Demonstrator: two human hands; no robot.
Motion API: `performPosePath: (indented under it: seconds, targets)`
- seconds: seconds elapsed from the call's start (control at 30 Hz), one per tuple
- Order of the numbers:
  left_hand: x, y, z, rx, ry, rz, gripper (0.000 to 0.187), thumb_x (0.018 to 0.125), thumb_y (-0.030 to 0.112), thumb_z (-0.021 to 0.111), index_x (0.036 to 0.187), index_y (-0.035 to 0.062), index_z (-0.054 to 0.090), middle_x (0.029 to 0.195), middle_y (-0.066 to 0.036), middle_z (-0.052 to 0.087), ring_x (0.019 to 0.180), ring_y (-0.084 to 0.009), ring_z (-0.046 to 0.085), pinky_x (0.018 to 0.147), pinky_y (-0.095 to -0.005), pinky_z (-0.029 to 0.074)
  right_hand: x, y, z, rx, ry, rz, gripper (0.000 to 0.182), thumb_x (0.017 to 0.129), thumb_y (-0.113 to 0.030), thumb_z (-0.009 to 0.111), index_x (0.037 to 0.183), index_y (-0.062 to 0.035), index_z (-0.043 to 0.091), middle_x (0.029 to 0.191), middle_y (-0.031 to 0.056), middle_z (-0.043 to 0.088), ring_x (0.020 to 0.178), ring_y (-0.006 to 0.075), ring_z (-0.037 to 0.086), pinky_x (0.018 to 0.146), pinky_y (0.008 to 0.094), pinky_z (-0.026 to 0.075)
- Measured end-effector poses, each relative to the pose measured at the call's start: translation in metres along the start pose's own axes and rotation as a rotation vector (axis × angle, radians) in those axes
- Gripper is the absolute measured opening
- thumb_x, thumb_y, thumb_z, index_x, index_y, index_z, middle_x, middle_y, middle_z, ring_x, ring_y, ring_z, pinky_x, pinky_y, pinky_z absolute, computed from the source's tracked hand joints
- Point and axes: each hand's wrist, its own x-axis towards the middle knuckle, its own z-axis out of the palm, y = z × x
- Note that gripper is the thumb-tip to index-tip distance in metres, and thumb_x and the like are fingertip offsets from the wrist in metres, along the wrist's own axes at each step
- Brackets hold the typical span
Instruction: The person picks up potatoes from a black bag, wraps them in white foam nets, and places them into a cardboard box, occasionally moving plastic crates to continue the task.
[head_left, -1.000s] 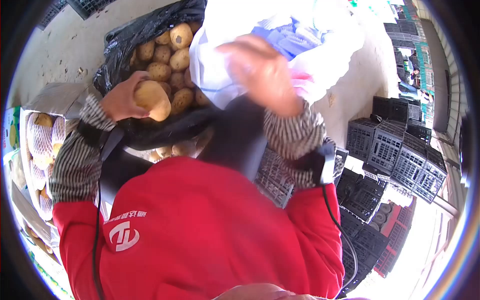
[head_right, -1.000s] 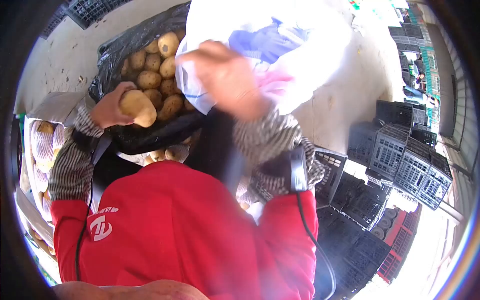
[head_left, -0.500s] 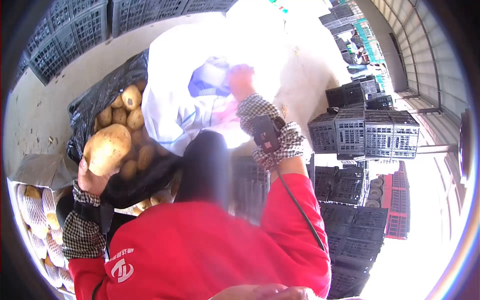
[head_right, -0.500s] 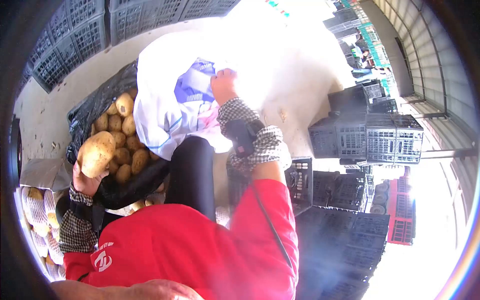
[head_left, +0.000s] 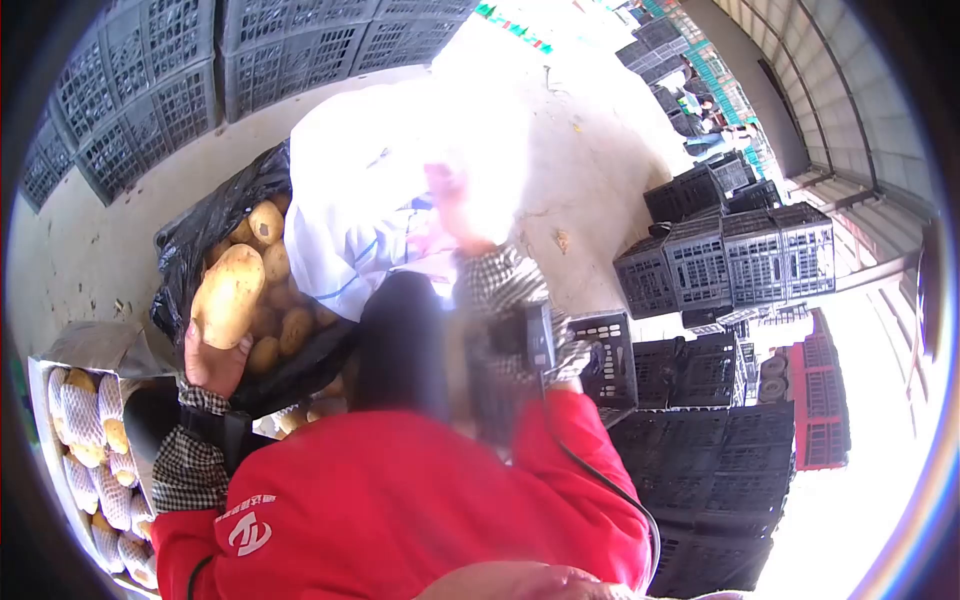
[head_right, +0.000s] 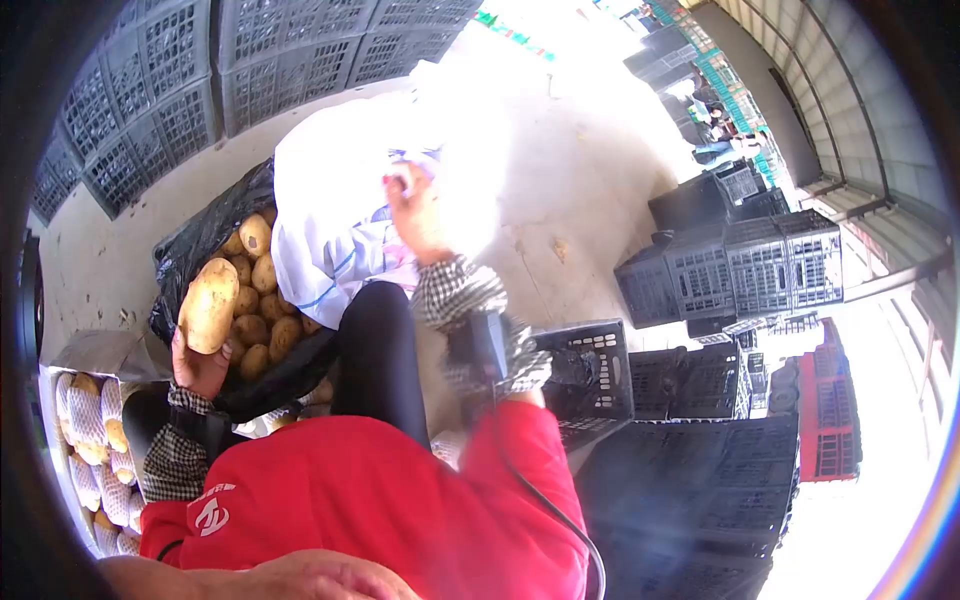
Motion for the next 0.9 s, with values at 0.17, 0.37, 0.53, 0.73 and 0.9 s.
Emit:
performPosePath:
  seconds: [0.17,0.37,0.53,0.73,0.9]
  targets:
    - [-0.003,-0.021,0.024,0.087,-0.047,-0.007,0.070,0.073,0.049,0.057,0.124,0.0062,0.035,0.119,-0.008,0.047,0.104,-0.0225,0.049,0.080,-0.0348,0.043,-0.083,-0.054,0.088,0.882,-0.525,0.401,0.016,0.085,-0.013,0.052,0.098,-0.0041,0.052,0.090,0.0025,0.055,0.088,0.0125,0.051,0.077,0.0282,0.042]
    - [-0.029,-0.018,0.033,0.227,-0.204,-0.032,0.083,0.068,0.053,0.059,0.127,0.0027,0.030,0.125,-0.013,0.041,0.113,-0.0263,0.043,0.092,-0.0381,0.038,-0.117,-0.093,0.117,0.524,-0.459,0.006,0.024,0.076,-0.024,0.056,0.089,-0.0044,0.056,0.084,0.0127,0.060,0.081,0.0288,0.058,0.069,0.0351,0.046]
    - [-0.048,-0.019,0.044,0.332,-0.204,0.049,0.075,0.069,0.052,0.059,0.124,0.0067,0.035,0.119,-0.008,0.049,0.100,-0.0237,0.053,0.070,-0.0318,0.048,-0.131,-0.099,0.123,0.093,-0.284,-0.088,0.023,0.067,-0.027,0.059,0.075,-0.0063,0.056,0.058,0.0138,0.055,0.061,0.0314,0.057,0.053,0.0400,0.044]
    - [-0.049,-0.019,0.031,0.230,-0.113,0.062,0.070,0.073,0.055,0.052,0.124,0.0099,0.036,0.119,-0.008,0.049,0.098,-0.0235,0.053,0.066,-0.0323,0.047,-0.125,-0.111,0.140,0.987,-0.295,0.186,0.017,0.077,-0.018,0.054,0.088,-0.0047,0.051,0.074,0.0056,0.055,0.067,0.0200,0.055,0.063,0.0315,0.044]
    - [-0.057,-0.014,0.062,0.370,-0.120,0.068,0.064,0.079,0.049,0.046,0.124,0.0060,0.035,0.118,-0.010,0.048,0.101,-0.0235,0.052,0.071,-0.0321,0.046,-0.106,-0.118,0.120,1.221,-0.191,0.529,0.009,0.085,-0.011,0.048,0.089,-0.0037,0.051,0.075,0.0022,0.050,0.070,0.0084,0.048,0.063,0.0222,0.040]
